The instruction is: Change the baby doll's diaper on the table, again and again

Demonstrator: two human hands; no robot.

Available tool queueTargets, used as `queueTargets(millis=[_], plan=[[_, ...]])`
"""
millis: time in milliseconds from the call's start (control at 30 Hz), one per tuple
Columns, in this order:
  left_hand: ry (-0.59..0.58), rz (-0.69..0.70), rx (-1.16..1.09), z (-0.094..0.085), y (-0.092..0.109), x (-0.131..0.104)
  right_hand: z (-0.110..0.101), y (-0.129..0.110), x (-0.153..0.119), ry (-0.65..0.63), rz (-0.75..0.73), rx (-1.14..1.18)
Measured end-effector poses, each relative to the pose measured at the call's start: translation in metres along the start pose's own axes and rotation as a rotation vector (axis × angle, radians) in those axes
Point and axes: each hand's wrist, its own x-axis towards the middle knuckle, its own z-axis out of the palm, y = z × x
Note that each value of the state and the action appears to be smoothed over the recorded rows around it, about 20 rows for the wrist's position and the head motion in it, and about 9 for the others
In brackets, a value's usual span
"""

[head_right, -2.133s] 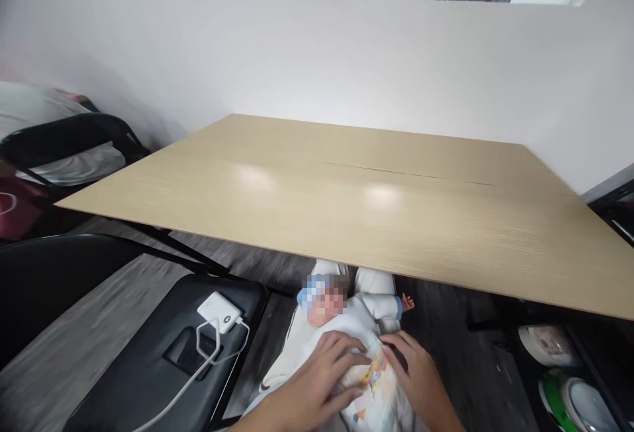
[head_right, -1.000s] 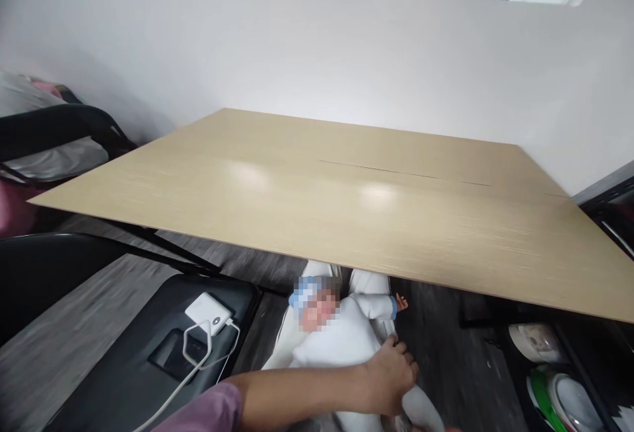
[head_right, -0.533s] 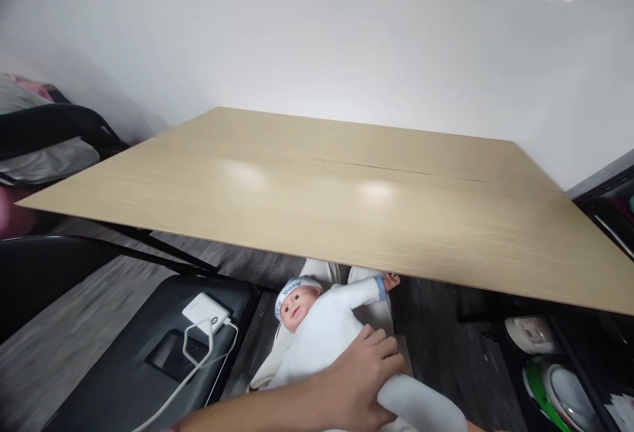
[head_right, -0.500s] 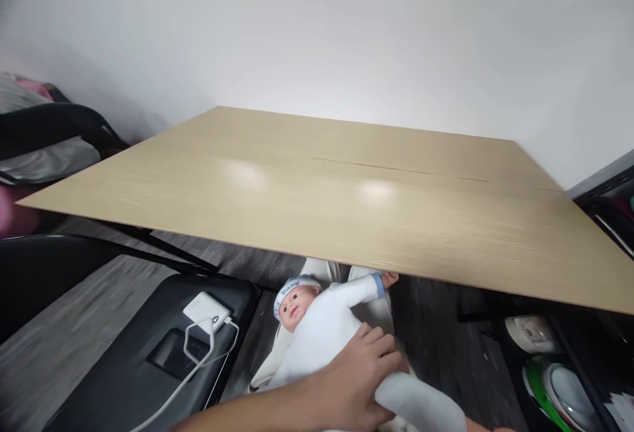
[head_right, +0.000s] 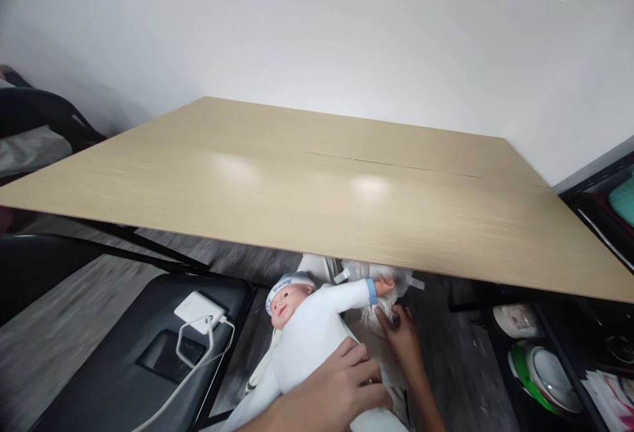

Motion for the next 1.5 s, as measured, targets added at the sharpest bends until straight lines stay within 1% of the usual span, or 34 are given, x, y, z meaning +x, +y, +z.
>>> queueTargets(millis=[67, 133, 167, 200, 267, 333, 367, 400, 433, 467, 533, 600, 633, 700, 733, 767, 833, 867, 900, 933, 967, 1033, 1100, 1133, 1200, 1300, 1367, 1433, 1500], plan=[[0.015, -0.036, 0.003, 0.0, -0.002, -0.005, -0.008, 0.003, 0.0, 0.041, 0.002, -0.023], [0.023, -0.059, -0.014, -0.001, -0.003, -0.009, -0.023, 0.004, -0.004, 0.127, -0.051, -0.037], [0.021, -0.06, -0.018, -0.001, -0.004, -0.01, -0.031, 0.001, -0.007, 0.171, -0.117, -0.034], [0.013, -0.055, -0.015, -0.001, -0.005, -0.01, -0.039, -0.005, -0.009, 0.197, -0.216, -0.025], [0.002, -0.043, 0.018, 0.004, -0.006, -0.008, -0.053, -0.023, -0.01, 0.173, -0.491, -0.024], [0.028, -0.036, 0.085, 0.01, -0.005, -0.002, -0.059, -0.047, -0.006, 0.049, -0.767, -0.071], [0.051, -0.025, 0.123, 0.013, -0.004, 0.001, -0.058, -0.06, -0.001, -0.031, -0.869, -0.107], [0.076, -0.013, 0.161, 0.015, -0.003, 0.004, -0.055, -0.074, 0.005, -0.119, -0.936, -0.147], [0.097, 0.001, 0.194, 0.016, -0.001, 0.006, -0.05, -0.087, 0.011, -0.205, -0.967, -0.185], [0.109, 0.021, 0.214, 0.015, 0.001, 0.007, -0.044, -0.1, 0.018, -0.285, -0.965, -0.221], [0.117, 0.053, 0.195, 0.014, 0.004, 0.002, -0.03, -0.122, 0.03, -0.411, -0.896, -0.291], [0.153, 0.048, 0.088, 0.016, 0.003, -0.016, -0.018, -0.139, 0.037, -0.502, -0.816, -0.375], [0.193, 0.026, 0.017, 0.021, 0.001, -0.031, -0.014, -0.146, 0.039, -0.536, -0.792, -0.412], [0.327, -0.077, -0.103, 0.035, -0.005, -0.07, -0.01, -0.155, 0.04, -0.581, -0.788, -0.448], [0.417, -0.165, -0.136, 0.043, -0.008, -0.091, -0.009, -0.158, 0.039, -0.591, -0.8, -0.443], [0.52, -0.292, -0.146, 0.052, -0.011, -0.113, -0.01, -0.16, 0.037, -0.591, -0.812, -0.426], [0.715, -0.698, -0.142, 0.068, -0.013, -0.149, -0.011, -0.162, 0.033, -0.583, -0.82, -0.374], [0.788, -0.866, -0.163, 0.073, -0.012, -0.161, -0.011, -0.164, 0.03, -0.578, -0.814, -0.346], [0.83, -1.008, -0.21, 0.077, -0.011, -0.17, -0.012, -0.165, 0.028, -0.572, -0.804, -0.318], [0.841, -1.101, -0.282, 0.08, -0.01, -0.174, -0.013, -0.167, 0.025, -0.566, -0.793, -0.294], [0.819, -1.145, -0.369, 0.081, -0.009, -0.176, -0.014, -0.169, 0.022, -0.559, -0.783, -0.276], [0.71, -1.133, -0.504, 0.079, -0.01, -0.174, -0.021, -0.175, 0.016, -0.546, -0.779, -0.257], [0.598, -1.068, -0.537, 0.071, -0.012, -0.168, -0.035, -0.179, 0.01, -0.521, -0.791, -0.251], [0.563, -1.038, -0.526, 0.064, -0.014, -0.165, -0.044, -0.179, 0.008, -0.499, -0.798, -0.247], [0.53, -0.985, -0.493, 0.042, -0.015, -0.156, -0.069, -0.177, 0.004, -0.435, -0.797, -0.228], [0.49, -0.869, -0.416, -0.005, -0.017, -0.136, -0.109, -0.168, 0.009, -0.328, -0.741, -0.19], [0.443, -0.794, -0.321, -0.04, -0.022, -0.114, -0.133, -0.162, 0.022, -0.281, -0.664, -0.188], [0.415, -0.751, -0.16, -0.072, -0.032, -0.089, -0.149, -0.158, 0.041, -0.252, -0.577, -0.215], [0.36, -0.726, 0.009, -0.099, -0.047, -0.062, -0.158, -0.155, 0.064, -0.23, -0.513, -0.263]])
